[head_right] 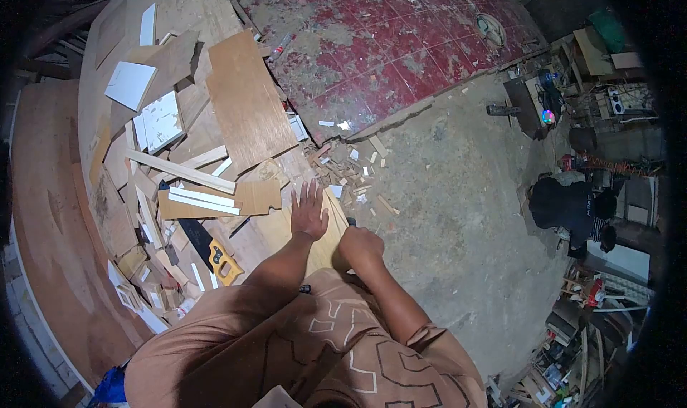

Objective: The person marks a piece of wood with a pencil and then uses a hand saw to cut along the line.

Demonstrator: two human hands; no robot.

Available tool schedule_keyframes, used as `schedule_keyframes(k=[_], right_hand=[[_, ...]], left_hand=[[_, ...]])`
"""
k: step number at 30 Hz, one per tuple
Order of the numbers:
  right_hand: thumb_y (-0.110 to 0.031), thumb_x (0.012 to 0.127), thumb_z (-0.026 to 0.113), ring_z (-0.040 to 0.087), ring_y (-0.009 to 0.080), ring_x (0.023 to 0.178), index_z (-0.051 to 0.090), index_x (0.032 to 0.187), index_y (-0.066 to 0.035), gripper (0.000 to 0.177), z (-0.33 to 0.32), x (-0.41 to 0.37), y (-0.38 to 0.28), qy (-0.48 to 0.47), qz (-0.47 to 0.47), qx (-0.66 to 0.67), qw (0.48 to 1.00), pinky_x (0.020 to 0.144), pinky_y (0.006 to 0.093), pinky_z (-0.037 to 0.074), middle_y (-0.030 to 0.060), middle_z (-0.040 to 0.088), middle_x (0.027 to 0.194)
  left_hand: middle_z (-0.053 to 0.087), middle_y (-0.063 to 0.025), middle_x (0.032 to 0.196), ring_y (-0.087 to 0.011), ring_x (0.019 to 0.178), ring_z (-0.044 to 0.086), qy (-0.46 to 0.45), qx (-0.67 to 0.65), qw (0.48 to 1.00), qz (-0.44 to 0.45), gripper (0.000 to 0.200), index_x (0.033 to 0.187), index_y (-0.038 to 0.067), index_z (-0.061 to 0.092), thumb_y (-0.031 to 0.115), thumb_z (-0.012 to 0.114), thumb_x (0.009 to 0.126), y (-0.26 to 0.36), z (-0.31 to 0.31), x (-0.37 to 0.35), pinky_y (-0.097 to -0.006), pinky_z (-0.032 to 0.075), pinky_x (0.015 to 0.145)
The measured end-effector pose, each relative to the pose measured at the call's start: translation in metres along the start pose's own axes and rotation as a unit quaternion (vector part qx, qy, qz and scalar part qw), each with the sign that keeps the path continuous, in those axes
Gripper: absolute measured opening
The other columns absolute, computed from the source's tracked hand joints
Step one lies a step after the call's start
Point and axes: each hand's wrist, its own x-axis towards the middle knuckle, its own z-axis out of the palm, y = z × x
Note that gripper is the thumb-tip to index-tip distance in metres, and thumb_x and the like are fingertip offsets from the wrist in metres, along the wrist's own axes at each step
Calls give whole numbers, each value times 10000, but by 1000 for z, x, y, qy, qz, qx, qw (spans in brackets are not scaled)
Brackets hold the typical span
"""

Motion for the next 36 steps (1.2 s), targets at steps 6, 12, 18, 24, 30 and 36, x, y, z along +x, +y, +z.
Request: schedule_keyframes(k=[6, 12, 18, 24, 30, 36], right_hand=[[-178, 848, 543, 671, 395, 995, 720, 973, -13, 273, 25, 59, -24, 46, -34, 43, 997, 856, 472, 530, 253, 679, 1058], [-218, 847, 557, 680, 387, 966, 723, 938, -10, 282, 62, 100, -16, 79, -28, 73, 994, 836, 469, 538, 240, 693, 1001], [-188, 847, 536, 682, 383, 966, 722, 960, -23, 273, 45, 9, 14, 52, -13, 12, 998, 823, 466, 545, 235, 694, 1015], [-154, 846, 527, 674, 374, 1009, 704, 1043, -25, 295, -15, -12, -6, -1, -12, -15, 1000, 859, 455, 536, 229, 686, 1070], [-203, 864, 526, 676, 376, 999, 705, 1050, -20, 316, 28, 88, -27, 8, -54, 5, 998, 851, 456, 538, 243, 683, 1058], [-211, 856, 547, 690, 383, 934, 723, 965, -15, 285, 67, 93, -2, 108, -43, 74, 990, 798, 487, 548, 252, 689, 1007]], left_hand=[[114, -130, 1610, -326, 1488, 84, -15, 14, 1000, -6, 748, 1528, 74, 184, 355, 474, 898, -2, 7, 2, -565, 40, 1182], [92, -105, 1619, -306, 1493, 66, -71, 58, 995, -26, 784, 1541, 97, 146, 369, 490, 891, 3, -8, 2, -558, 35, 1185], [118, -126, 1612, -326, 1488, 80, -30, 14, 999, -18, 750, 1522, 70, 217, 381, 469, 888, 3, -5, 0, -559, 33, 1183], [116, -129, 1612, -330, 1489, 80, -17, 17, 1000, -16, 753, 1525, 68, 205, 383, 460, 891, 2, -1, 1, -559, 35, 1184], [86, -110, 1619, -311, 1494, 68, -64, 66, 995, -23, 792, 1541, 85, 153, 398, 470, 886, 7, -15, 4, -557, 33, 1187], [88, -123, 1618, -332, 1491, 66, 3, 25, 1000, -13, 796, 1539, 96, 180, 400, 492, 873, 6, 5, -1, -559, 34, 1185]])
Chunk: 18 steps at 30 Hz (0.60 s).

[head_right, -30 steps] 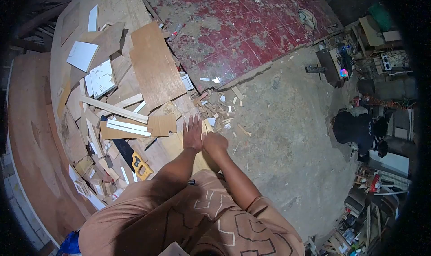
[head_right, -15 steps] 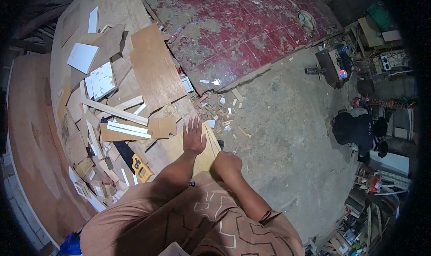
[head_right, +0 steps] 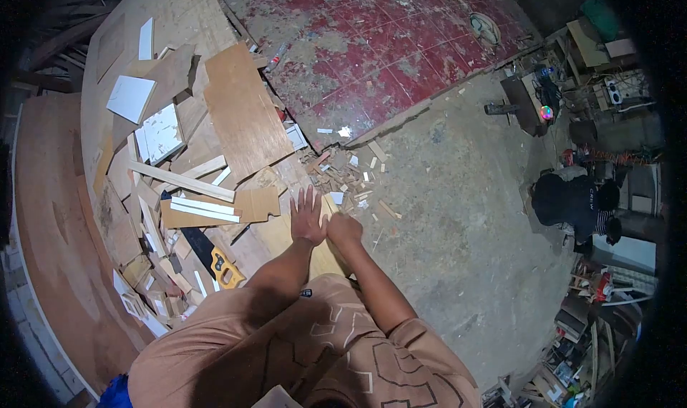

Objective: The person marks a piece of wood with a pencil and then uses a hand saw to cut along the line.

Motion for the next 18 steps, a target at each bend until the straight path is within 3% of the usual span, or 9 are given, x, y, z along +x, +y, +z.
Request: schedule_keyframes(k=[7, 10, 18], right_hand=[[-154, 850, 543, 697, 381, 907, 706, 942, -11, 236, -77, -117, -1, -121, 26, -69, 990, 782, 470, 557, 238, 701, 944], [-153, 816, 578, 693, 369, 954, 697, 1012, 10, 281, -72, -108, 0, -91, 32, -57, 994, 803, 454, 555, 225, 702, 1006], [-138, 843, 547, 701, 383, 891, 655, 995, 33, 253, -40, -73, -9, -26, -31, -54, 998, 768, 462, 562, 237, 700, 963]], left_hand=[[123, -152, 1605, -367, 1479, 89, 0, -43, 999, 2, 732, 1509, 96, 274, 375, 491, 868, -1, -8, 1, -572, 37, 1175], [143, -157, 1600, -367, 1478, 98, 4, -35, 999, 4, 718, 1502, 96, 289, 377, 492, 873, 0, -9, 0, -578, 39, 1172], [159, -161, 1596, -363, 1477, 106, 3, -34, 999, 19, 710, 1503, 88, 278, 367, 489, 886, -5, -10, -5, -569, 59, 1176]])
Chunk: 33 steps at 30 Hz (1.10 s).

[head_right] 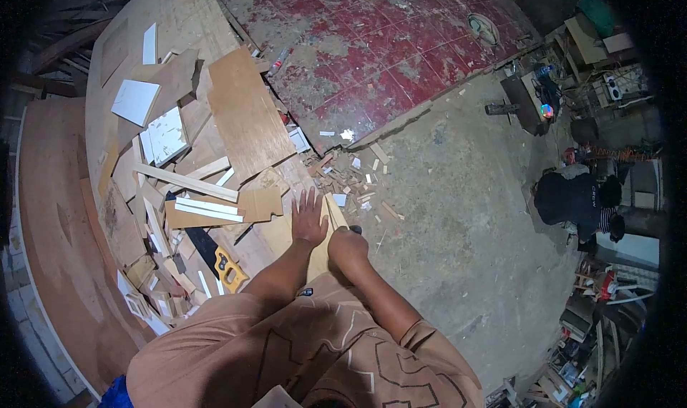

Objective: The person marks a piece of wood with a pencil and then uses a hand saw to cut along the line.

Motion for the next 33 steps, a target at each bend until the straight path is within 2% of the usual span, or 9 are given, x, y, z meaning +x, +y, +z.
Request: schedule_keyframes(k=[2, 5, 10, 14, 17, 22, 29, 32, 33], right_hand=[[-139, 841, 549, 701, 388, 887, 647, 1003, 40, 261, 1, -3, 1, 4, -11, 1, 1000, 766, 460, 563, 240, 699, 960], [-142, 846, 548, 698, 396, 898, 639, 1028, 40, 273, 1, -11, 6, 9, 27, 19, 999, 771, 460, 562, 249, 697, 954], [-146, 844, 550, 694, 380, 931, 668, 1001, 35, 267, -19, -26, 7, -49, 2, -1, 999, 792, 456, 558, 235, 698, 990], [-136, 831, 558, 694, 368, 944, 700, 989, 4, 254, -24, -4, 3, -67, 13, 3, 998, 803, 449, 557, 216, 700, 1018], [-137, 828, 555, 693, 364, 953, 719, 983, -21, 254, -13, 20, 4, -52, -4, 7, 999, 806, 447, 557, 207, 704, 1020], [-139, 844, 534, 698, 368, 930, 720, 935, -5, 246, -19, 12, -5, -31, -12, 3, 999, 787, 450, 562, 216, 708, 973], [-134, 847, 537, 708, 367, 874, 707, 911, 9, 232, 24, 33, 10, 13, -15, 5, 1000, 748, 456, 570, 236, 705, 912], [-134, 852, 532, 702, 380, 877, 682, 944, 22, 235, 40, 46, 23, 34, -45, 11, 998, 751, 470, 565, 247, 699, 914], [-134, 854, 528, 698, 390, 874, 664, 959, 24, 234, 42, 45, 25, 38, -32, 29, 998, 751, 478, 561, 253, 695, 912]], left_hand=[[159, -161, 1596, -363, 1476, 109, 1, 0, 1000, 0, 712, 1504, 86, 274, 362, 494, 885, 1, -2, 1, -567, 64, 1176], [163, -164, 1594, -363, 1475, 115, 0, 2, 1000, -6, 720, 1507, 87, 265, 352, 502, 882, 1, 0, 0, -569, 71, 1175], [157, -168, 1596, -365, 1474, 120, 6, -5, 1000, -6, 709, 1507, 92, 263, 349, 497, 889, 1, -4, 0, -569, 85, 1170], [151, -181, 1594, -370, 1473, 119, 5, -7, 1000, -11, 701, 1501, 78, 268, 345, 495, 894, -1, 2, -1, -570, 90, 1168], [147, -195, 1592, -375, 1472, 119, 21, 4, 1000, -21, 704, 1498, 60, 265, 343, 495, 896, -7, 4, -2, -570, 86, 1168], [123, -174, 1605, -361, 1481, 101, 2, 47, 998, -28, 721, 1501, 71, 280, 392, 510, 898, 0, 7, -1, -576, 58, 1170], [107, -138, 1616, -346, 1487, 87, -26, 55, 996, -60, 734, 1519, 123, 264, 407, 503, 885, 3, 3, 1, -596, 41, 1165], [121, -151, 1609, -353, 1485, 84, 1, 31, 998, -50, 726, 1515, 104, 270, 358, 510, 878, 2, 3, 0, -599, 31, 1162], [113, -142, 1612, -352, 1486, 75, -5, 37, 998, -57, 708, 1524, 153, 268, 366, 494, 888, 4, 0, 0, -597, 32, 1163]])
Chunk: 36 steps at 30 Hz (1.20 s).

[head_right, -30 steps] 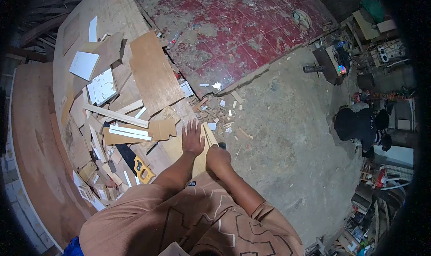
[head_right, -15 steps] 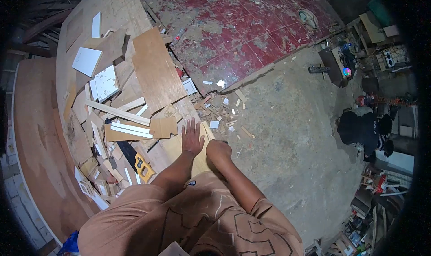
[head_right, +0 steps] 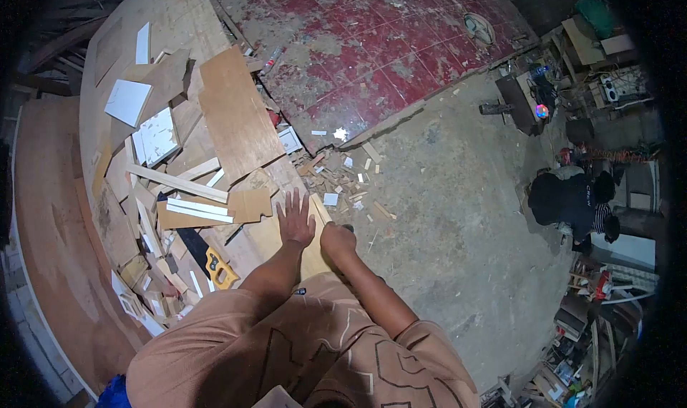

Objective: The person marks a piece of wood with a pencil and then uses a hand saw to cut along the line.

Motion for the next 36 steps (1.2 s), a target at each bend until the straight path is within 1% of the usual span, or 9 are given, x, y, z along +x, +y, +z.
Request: schedule_keyframes(k=[4, 8, 10, 15, 17, 23, 25, 30, 36], right_hand=[[-135, 868, 508, 686, 418, 864, 617, 986, 30, 230, -7, -39, 9, -22, 21, 7, 999, 752, 494, 551, 267, 685, 906], [-86, 815, 569, 699, 397, 840, 619, 959, 60, 211, -41, -91, 2, -57, 36, 10, 998, 731, 471, 562, 271, 687, 908], [-97, 816, 568, 702, 392, 836, 635, 943, 66, 217, -68, -104, -9, -84, 36, 2, 996, 717, 462, 566, 274, 687, 915], [-163, 860, 512, 673, 410, 952, 653, 1013, 32, 285, -31, -17, -10, -105, 32, 6, 994, 817, 482, 537, 267, 680, 995], [-162, 853, 522, 671, 411, 960, 649, 1037, 31, 295, -4, 29, -13, -52, 35, 36, 997, 824, 482, 535, 274, 675, 1009], [-182, 866, 515, 669, 425, 943, 631, 1006, 36, 284, 23, 3, 3, -20, 64, 78, 995, 824, 497, 531, 272, 678, 983], [-113, 875, 490, 677, 438, 895, 601, 1010, 61, 247, 17, -31, 8, -60, 66, 54, 995, 787, 510, 542, 308, 665, 959], [-100, 844, 528, 686, 428, 849, 583, 1027, 61, 249, -49, -98, -10, -48, 45, 14, 998, 727, 487, 560, 307, 665, 948], [-127, 855, 520, 701, 394, 759, 654, 929, 6, 203, -67, -71, -23, 22, -2, -34, 999, 604, 457, 565, 238, 693, 845]], left_hand=[[79, -114, 1622, -337, 1489, 79, 0, 30, 1000, -6, 696, 1539, 274, 226, 400, 472, 900, 2, 3, 0, -596, 36, 1165], [89, -116, 1620, -341, 1487, 83, -9, 8, 1000, -16, 699, 1539, 266, 228, 398, 475, 898, 3, -3, 1, -599, 42, 1164], [120, -139, 1611, -356, 1481, 94, 10, -16, 1000, -7, 669, 1514, 216, 293, 362, 482, 889, 3, -4, 0, -590, 36, 1165], [103, -121, 1616, -346, 1484, 87, -4, -6, 1000, -14, 691, 1527, 238, 254, 381, 484, 891, 2, -2, 2, -591, 41, 1167], [89, -106, 1620, -336, 1487, 82, -11, 13, 1000, -19, 707, 1538, 260, 220, 401, 479, 896, 2, 1, 2, -593, 45, 1167], [112, -135, 1611, -359, 1483, 75, 6, -27, 1000, -10, 707, 1531, 182, 252, 369, 478, 888, 0, 2, 1, -592, 34, 1164], [110, -136, 1611, -358, 1484, 72, 9, -28, 1000, -9, 709, 1531, 174, 249, 374, 473, 889, 0, 2, 2, -591, 31, 1164], [105, -138, 1612, -357, 1485, 65, 5, -18, 1000, -7, 711, 1532, 159, 242, 383, 458, 893, 1, 1, 2, -589, 23, 1165], [84, -138, 1615, -352, 1487, 50, -2, -9, 1000, -7, 724, 1536, 144, 226, 383, 458, 893, 1, 0, 3, -586, 13, 1166]])
